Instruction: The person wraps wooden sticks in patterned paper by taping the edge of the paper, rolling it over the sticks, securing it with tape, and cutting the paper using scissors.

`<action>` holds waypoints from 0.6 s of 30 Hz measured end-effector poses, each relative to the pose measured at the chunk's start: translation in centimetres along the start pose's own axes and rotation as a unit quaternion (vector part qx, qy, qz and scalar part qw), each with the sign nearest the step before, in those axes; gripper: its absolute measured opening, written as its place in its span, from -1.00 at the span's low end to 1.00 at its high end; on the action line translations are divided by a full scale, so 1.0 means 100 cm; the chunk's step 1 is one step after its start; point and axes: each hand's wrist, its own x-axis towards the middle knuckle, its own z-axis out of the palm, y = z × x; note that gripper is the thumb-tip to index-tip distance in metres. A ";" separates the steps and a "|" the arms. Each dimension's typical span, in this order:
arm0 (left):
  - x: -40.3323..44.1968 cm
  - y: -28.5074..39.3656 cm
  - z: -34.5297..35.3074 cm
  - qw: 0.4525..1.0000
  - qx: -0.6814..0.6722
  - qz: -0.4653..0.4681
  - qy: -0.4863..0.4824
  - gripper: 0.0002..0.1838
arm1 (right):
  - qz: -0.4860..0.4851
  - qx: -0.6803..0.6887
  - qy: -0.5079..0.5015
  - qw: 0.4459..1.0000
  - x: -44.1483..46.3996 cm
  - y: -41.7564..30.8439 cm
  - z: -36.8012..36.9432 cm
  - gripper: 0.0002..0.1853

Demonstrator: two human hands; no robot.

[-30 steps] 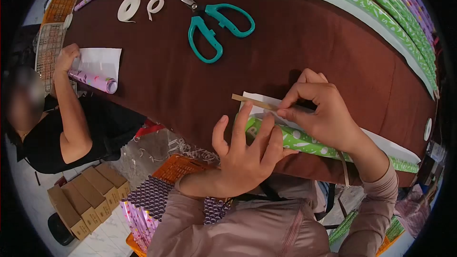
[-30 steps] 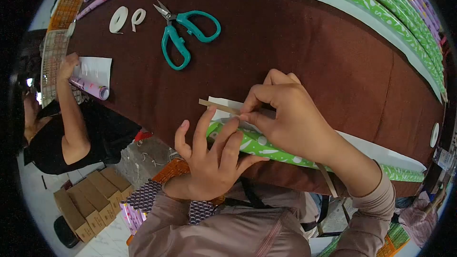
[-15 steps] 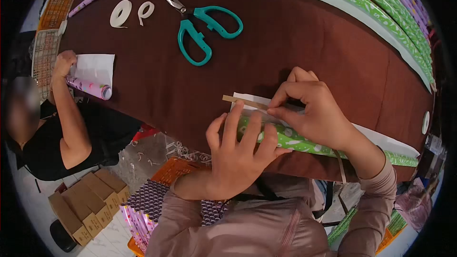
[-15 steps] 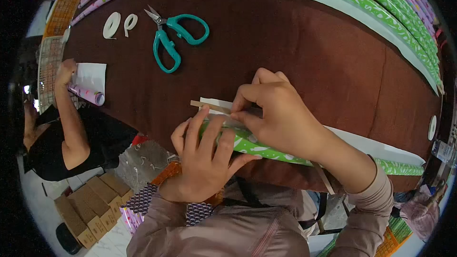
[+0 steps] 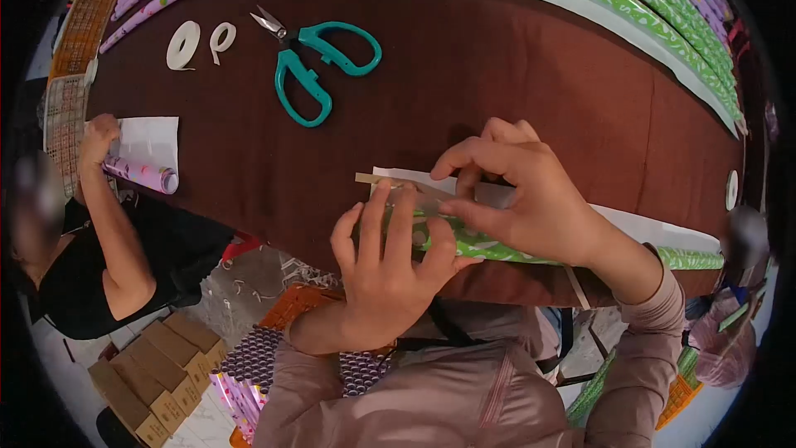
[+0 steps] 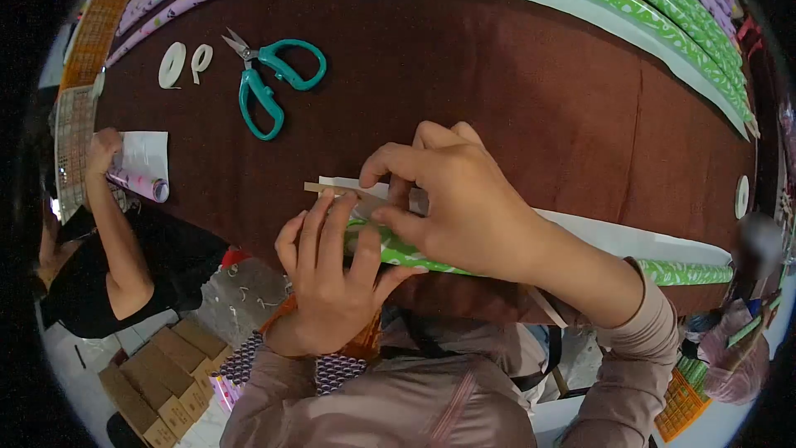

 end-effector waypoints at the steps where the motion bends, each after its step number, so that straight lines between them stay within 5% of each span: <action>1: 0.000 0.000 -0.001 1.000 -0.005 0.001 0.000 -0.49 | -0.008 -0.036 0.002 0.999 -0.003 -0.004 -0.006 -0.78; 4: 0.000 0.000 -0.001 1.000 0.001 0.004 -0.007 -0.47 | 0.080 -0.003 -0.063 0.995 -0.030 -0.012 -0.034 -0.65; 5: 0.000 0.001 -0.001 1.000 -0.009 0.005 -0.007 -0.47 | 0.204 0.108 -0.061 0.971 -0.043 -0.015 -0.044 -0.74; 11: -0.002 0.002 -0.006 0.997 0.025 0.026 -0.062 -0.42 | 0.293 0.198 0.110 0.929 -0.144 0.007 -0.115 -0.58; 18: -0.005 -0.001 -0.004 0.996 0.051 0.038 -0.068 -0.38 | 0.292 0.049 0.181 0.938 -0.184 0.026 -0.122 -0.61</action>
